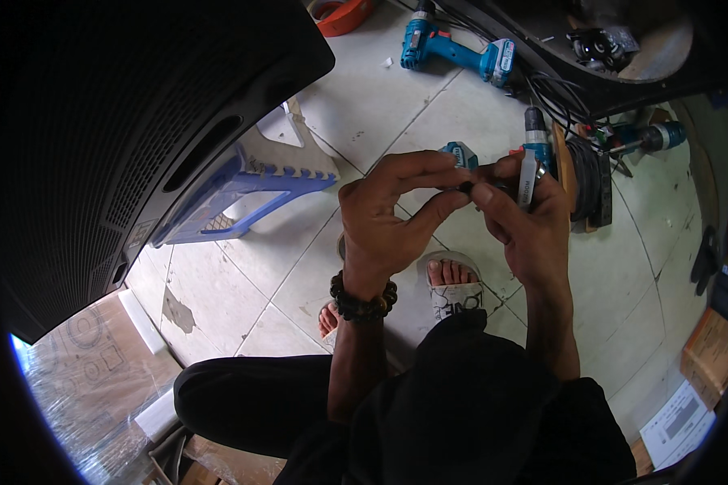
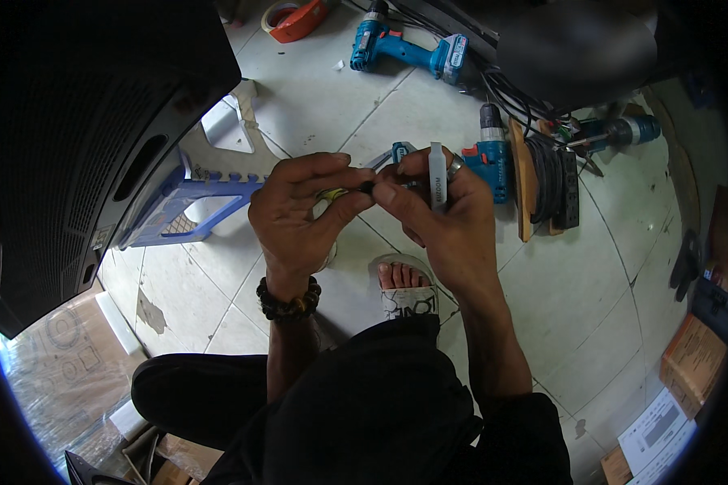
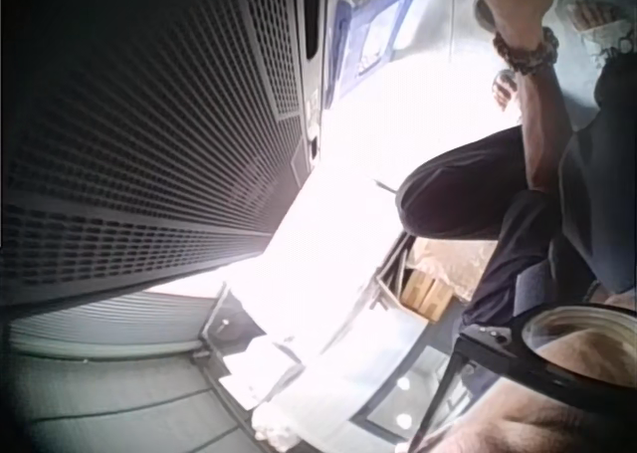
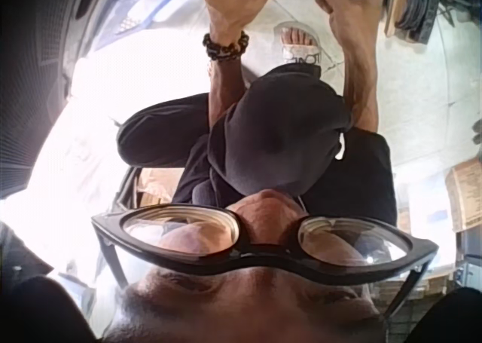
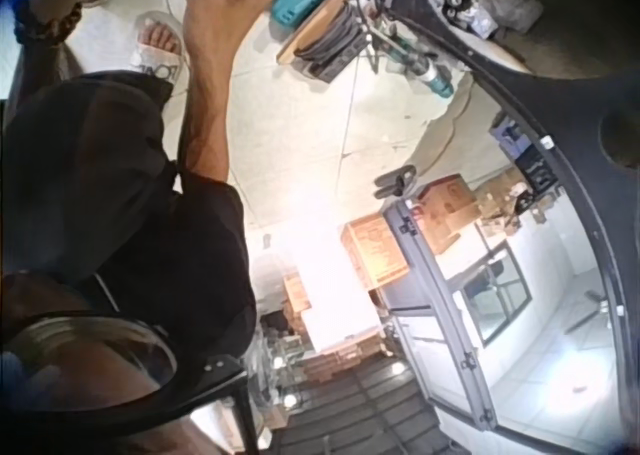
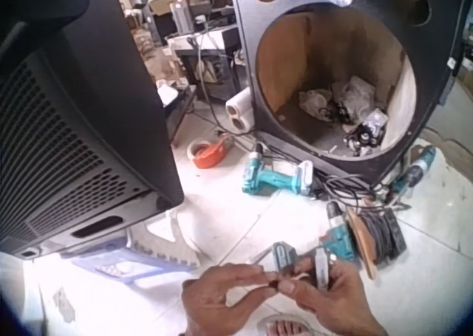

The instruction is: The person assembles a karaoke speaker system. They attach a microphone to a stand, apply a label to the back panel of a BEST S20 speaker, and use a power drill to secure screws on the speaker's side.

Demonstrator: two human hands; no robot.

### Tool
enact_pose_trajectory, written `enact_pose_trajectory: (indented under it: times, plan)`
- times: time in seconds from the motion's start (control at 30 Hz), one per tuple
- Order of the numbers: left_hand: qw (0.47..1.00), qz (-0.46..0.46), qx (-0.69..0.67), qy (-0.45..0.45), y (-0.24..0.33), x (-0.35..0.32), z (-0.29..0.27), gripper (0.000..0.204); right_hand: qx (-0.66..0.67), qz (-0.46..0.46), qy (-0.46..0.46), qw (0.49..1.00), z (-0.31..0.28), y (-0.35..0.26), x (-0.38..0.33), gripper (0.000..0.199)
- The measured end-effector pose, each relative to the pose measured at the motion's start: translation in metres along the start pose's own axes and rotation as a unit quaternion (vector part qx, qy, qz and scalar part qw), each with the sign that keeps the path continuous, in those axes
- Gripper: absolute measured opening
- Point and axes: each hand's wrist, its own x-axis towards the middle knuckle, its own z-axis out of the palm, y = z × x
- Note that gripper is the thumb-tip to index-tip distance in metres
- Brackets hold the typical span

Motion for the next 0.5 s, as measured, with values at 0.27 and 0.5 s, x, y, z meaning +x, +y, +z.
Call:
enact_pose_trajectory:
  times: [0.27, 0.5]
  plan:
    - [0.999, -0.027, 0.008, -0.02, 0.014, 0.001, -0.008, 0.036, 0.138, 0.038, -0.039, 0.989, 0.001, 0.005, 0.0, 0.026]
    - [0.999, -0.036, 0.01, -0.013, 0.008, -0.001, -0.017, 0.021, 0.093, 0.048, -0.022, 0.994, 0.008, 0.016, -0.001, 0.025]
